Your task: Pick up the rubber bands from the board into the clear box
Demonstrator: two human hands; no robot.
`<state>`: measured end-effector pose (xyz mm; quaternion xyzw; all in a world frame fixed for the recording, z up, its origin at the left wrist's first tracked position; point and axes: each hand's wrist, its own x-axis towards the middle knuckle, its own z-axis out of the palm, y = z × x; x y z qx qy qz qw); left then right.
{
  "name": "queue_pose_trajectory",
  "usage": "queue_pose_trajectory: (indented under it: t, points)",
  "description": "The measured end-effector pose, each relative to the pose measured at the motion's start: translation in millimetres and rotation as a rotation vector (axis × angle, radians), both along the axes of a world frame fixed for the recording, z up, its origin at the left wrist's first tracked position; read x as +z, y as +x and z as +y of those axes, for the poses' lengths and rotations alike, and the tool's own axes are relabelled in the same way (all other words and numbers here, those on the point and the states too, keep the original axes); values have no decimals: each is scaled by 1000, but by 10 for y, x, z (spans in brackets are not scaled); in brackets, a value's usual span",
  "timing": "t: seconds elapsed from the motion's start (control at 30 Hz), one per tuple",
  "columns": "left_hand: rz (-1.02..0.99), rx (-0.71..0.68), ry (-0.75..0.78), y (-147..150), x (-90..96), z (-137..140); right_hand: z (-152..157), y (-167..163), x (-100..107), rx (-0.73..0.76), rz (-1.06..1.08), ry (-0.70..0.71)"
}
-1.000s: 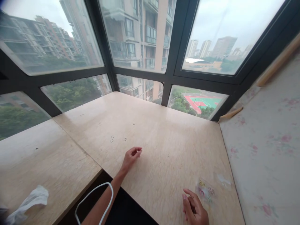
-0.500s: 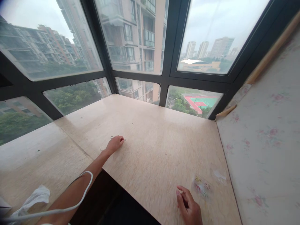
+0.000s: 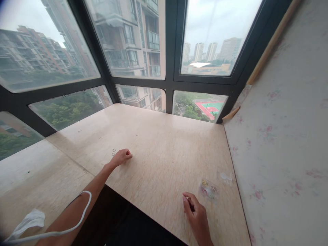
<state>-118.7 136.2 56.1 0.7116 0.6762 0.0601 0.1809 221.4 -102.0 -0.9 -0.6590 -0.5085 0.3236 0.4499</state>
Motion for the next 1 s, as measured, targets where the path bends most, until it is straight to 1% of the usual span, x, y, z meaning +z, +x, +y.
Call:
queue_pose_trajectory:
  t: [0.07,0.13,0.23,0.33,0.47,0.6,0.73,0.9,1.0]
  points:
    - [-107,-24,-6,205,17,-40,-4,-6,24,13,-1,3]
    - [-304,-63,-18,509,35,-105,-8,-12,47,28,-3,5]
    - [-635,-158,-82,1092,60,-281,-3,-18,76,43,-15,17]
    - [-772,-299,-143,1694,81,-553,11,-22,93,34,-33,36]
    - [-775,-502,-202,2340,101,-934,17,-25,110,15,-17,50]
    - [-646,-680,-153,2760,108,-1173,10,-18,113,2,3,59]
    - [-487,-795,-143,2987,117,-1253,10,0,92,-35,50,58]
    - [-314,-881,-107,3132,133,-1244,4,8,89,-74,181,45]
    - [-265,-916,-81,3199,117,-1229,-3,6,101,-84,216,46]
